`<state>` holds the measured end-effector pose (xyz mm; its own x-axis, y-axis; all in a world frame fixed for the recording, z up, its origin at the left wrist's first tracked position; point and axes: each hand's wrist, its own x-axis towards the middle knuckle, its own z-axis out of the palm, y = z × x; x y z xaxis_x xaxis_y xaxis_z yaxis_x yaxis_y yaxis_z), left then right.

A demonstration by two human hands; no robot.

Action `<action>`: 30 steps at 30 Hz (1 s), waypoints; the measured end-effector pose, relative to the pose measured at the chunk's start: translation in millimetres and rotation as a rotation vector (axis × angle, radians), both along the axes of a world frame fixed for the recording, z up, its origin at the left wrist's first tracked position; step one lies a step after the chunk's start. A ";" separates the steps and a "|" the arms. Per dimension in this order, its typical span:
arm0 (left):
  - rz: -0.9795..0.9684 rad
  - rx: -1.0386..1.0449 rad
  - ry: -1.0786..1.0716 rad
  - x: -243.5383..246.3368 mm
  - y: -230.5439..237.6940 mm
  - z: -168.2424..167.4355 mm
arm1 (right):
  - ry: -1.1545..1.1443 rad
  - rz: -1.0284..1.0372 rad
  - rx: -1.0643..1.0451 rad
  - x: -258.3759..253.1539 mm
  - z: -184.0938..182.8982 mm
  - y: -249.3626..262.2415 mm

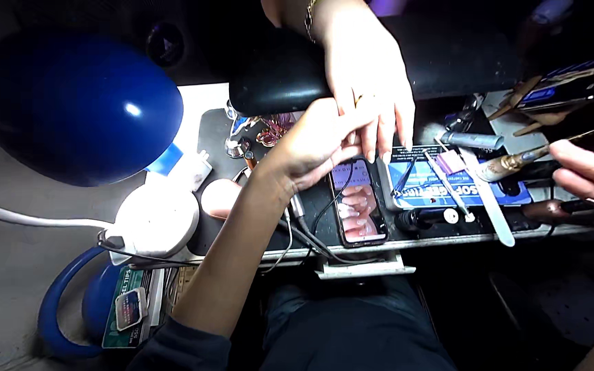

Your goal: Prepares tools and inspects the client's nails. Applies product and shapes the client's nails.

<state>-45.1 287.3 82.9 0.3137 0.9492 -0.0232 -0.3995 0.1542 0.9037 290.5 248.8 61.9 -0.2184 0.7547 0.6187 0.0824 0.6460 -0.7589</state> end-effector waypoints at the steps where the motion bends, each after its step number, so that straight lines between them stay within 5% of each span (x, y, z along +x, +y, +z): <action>1: 0.012 -0.017 0.001 1.0 -0.5 0.6 | -0.002 -0.005 -0.001 -3.2 0.3 2.5; 17: -0.063 -0.068 -0.226 -2.3 -12.4 -8.5 | 0.023 -0.003 0.006 -22.8 -10.2 35.6; 24: -0.017 -0.298 -0.709 2.9 -25.4 -32.3 | -0.081 -0.083 -0.029 -15.8 -12.8 29.1; 30: -0.002 -0.356 -0.902 20.2 -24.1 -59.1 | -0.272 -0.070 -0.097 0.0 -30.6 22.4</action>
<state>-24.9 263.2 23.8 0.3558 0.9327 -0.0587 -0.9192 0.3606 0.1583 290.5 271.1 31.3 -0.3120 0.8264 0.4688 0.3331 0.5572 -0.7606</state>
